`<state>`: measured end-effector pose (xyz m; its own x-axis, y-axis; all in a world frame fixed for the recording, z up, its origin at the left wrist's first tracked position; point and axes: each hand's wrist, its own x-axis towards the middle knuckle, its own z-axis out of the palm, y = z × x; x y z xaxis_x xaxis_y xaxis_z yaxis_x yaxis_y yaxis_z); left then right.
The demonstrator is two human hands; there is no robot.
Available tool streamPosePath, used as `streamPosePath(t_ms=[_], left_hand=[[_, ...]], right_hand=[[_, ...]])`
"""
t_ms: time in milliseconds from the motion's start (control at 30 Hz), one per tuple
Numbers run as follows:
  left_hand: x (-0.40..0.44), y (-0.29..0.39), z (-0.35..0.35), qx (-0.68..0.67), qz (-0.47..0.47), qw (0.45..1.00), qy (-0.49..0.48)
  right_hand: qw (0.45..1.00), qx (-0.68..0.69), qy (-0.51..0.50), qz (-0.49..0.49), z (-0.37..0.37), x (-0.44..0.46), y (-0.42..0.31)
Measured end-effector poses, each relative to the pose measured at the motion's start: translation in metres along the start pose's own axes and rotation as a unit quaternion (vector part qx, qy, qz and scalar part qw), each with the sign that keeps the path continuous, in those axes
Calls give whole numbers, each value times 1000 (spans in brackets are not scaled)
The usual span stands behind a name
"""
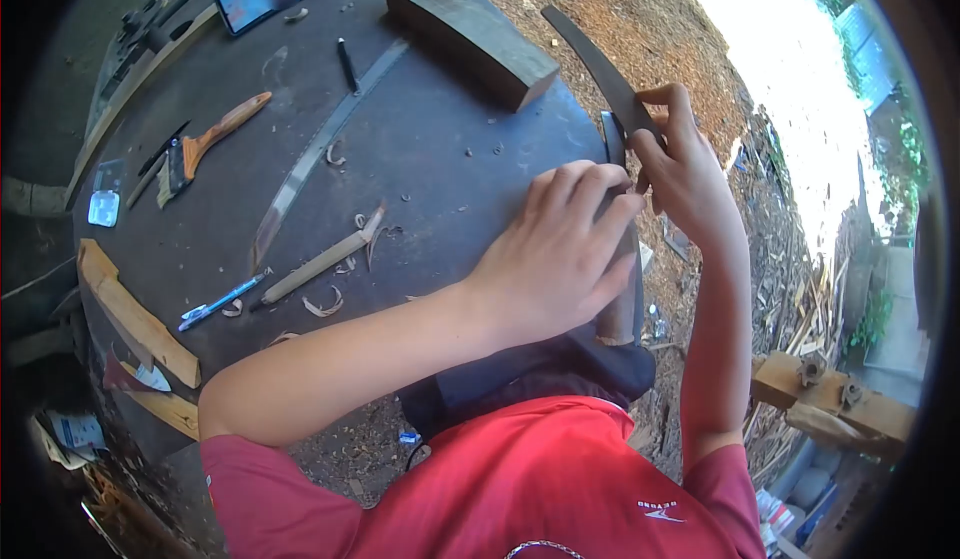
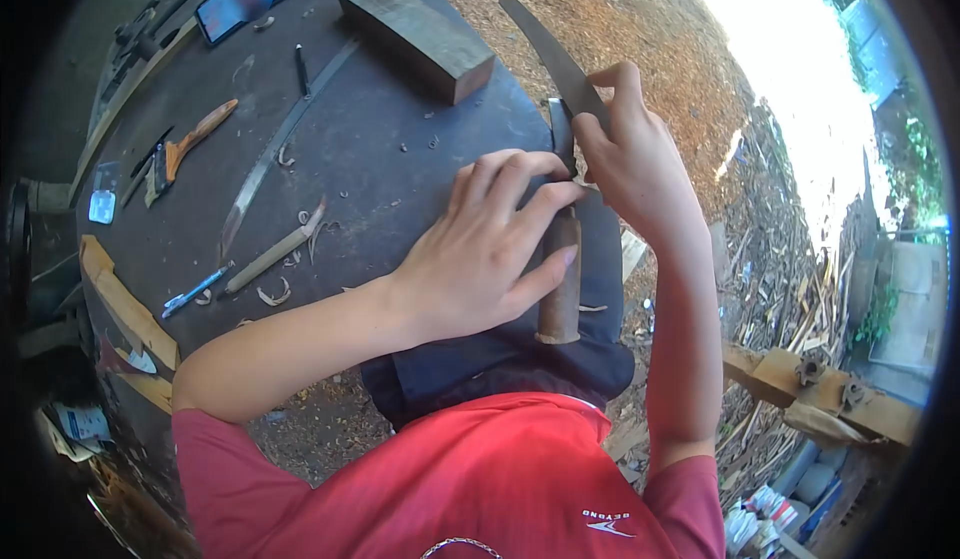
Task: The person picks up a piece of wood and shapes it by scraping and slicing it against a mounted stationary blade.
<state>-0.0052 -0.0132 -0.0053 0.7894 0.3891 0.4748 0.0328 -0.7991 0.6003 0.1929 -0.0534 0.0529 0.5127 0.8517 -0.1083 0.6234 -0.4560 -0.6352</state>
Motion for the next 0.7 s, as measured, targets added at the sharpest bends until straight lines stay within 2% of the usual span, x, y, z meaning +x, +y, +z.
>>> streamPosePath(t_ms=[133, 233, 333, 433, 633, 700], left_hand=[[-2, -1, 3, 15, 12, 1000, 6], [-3, -2, 4, 19, 22, 1000, 11], [-3, -2, 5, 31, 28, 999, 9], [-3, -1, 4, 32, 26, 999, 0], [-2, -1, 2, 47, 27, 998, -9], [-2, 0, 3, 45, 25, 999, -11]], right_hand=[[997, -64, -6, -35, 7, 2, -4], [998, -22, 15, -64, 13, 0, 2], [984, -54, 68, -155, 20, 7, 17], [993, -72, 71, -57, 21, 5, 3], [983, -121, 92, -100, 24, 1, 10], [987, -106, 85, -83, 18, -16, 10]])
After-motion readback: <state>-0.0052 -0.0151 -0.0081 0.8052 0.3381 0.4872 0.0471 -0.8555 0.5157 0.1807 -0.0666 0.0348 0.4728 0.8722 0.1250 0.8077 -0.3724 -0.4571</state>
